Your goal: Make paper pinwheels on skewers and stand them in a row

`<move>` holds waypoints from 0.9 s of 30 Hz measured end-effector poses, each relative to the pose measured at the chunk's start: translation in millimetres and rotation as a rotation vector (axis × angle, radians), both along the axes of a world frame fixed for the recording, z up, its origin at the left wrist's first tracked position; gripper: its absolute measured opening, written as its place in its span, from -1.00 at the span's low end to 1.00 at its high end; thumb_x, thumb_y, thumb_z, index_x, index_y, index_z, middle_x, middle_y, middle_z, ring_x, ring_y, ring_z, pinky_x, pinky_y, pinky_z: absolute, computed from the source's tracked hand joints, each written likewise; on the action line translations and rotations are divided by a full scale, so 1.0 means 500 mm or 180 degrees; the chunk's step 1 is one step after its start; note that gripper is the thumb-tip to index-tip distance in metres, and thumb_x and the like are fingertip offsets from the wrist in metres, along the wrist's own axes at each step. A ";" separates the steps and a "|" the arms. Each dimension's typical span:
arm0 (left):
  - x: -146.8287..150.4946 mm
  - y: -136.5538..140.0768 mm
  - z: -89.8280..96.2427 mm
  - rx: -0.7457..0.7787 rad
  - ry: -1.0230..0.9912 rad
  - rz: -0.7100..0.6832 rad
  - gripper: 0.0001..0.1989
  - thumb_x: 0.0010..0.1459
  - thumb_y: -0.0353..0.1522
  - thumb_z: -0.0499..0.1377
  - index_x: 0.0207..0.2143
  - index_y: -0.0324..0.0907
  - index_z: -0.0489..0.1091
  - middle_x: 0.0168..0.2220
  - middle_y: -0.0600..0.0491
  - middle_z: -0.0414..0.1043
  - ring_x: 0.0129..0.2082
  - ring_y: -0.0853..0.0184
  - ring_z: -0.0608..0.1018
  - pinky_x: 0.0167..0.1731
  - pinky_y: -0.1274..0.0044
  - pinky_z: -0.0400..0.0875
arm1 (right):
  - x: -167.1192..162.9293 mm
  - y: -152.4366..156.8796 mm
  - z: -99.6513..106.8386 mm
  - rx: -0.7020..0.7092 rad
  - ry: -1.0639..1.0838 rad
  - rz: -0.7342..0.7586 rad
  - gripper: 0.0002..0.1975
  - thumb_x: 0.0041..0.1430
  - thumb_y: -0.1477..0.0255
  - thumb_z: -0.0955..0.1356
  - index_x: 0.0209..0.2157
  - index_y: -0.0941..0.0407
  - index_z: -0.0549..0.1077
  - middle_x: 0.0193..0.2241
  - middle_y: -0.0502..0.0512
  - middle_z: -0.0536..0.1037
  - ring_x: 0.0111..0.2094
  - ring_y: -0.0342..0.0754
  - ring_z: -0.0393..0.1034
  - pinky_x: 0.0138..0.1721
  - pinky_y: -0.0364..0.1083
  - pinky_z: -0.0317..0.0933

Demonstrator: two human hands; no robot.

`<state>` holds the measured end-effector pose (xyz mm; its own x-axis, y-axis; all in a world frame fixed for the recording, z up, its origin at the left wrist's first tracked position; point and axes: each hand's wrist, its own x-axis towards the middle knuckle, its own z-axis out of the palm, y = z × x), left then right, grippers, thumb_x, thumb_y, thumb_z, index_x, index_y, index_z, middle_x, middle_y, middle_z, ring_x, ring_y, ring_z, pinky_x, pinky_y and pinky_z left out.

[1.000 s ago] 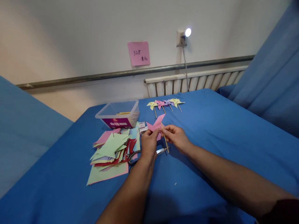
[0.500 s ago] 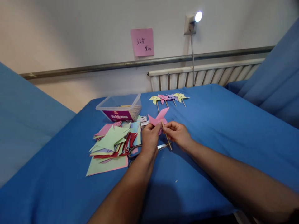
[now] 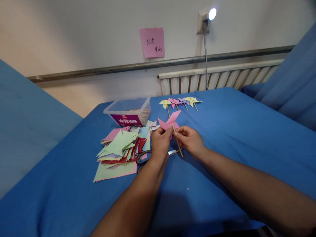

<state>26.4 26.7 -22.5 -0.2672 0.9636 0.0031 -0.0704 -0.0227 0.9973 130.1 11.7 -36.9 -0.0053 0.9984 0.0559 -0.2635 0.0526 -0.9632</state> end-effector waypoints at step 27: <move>-0.003 -0.001 -0.002 -0.0002 0.0122 -0.0037 -0.75 -0.23 -0.27 0.29 -0.51 -0.29 0.48 -0.59 0.11 0.37 -0.58 0.46 0.30 -0.56 0.61 0.17 | -0.005 -0.005 0.009 -0.0115 -0.0046 -0.0025 -0.63 -0.19 0.14 0.46 -0.57 0.12 0.33 -0.75 -0.14 0.28 -0.74 -0.28 0.06 -0.73 -0.24 -0.10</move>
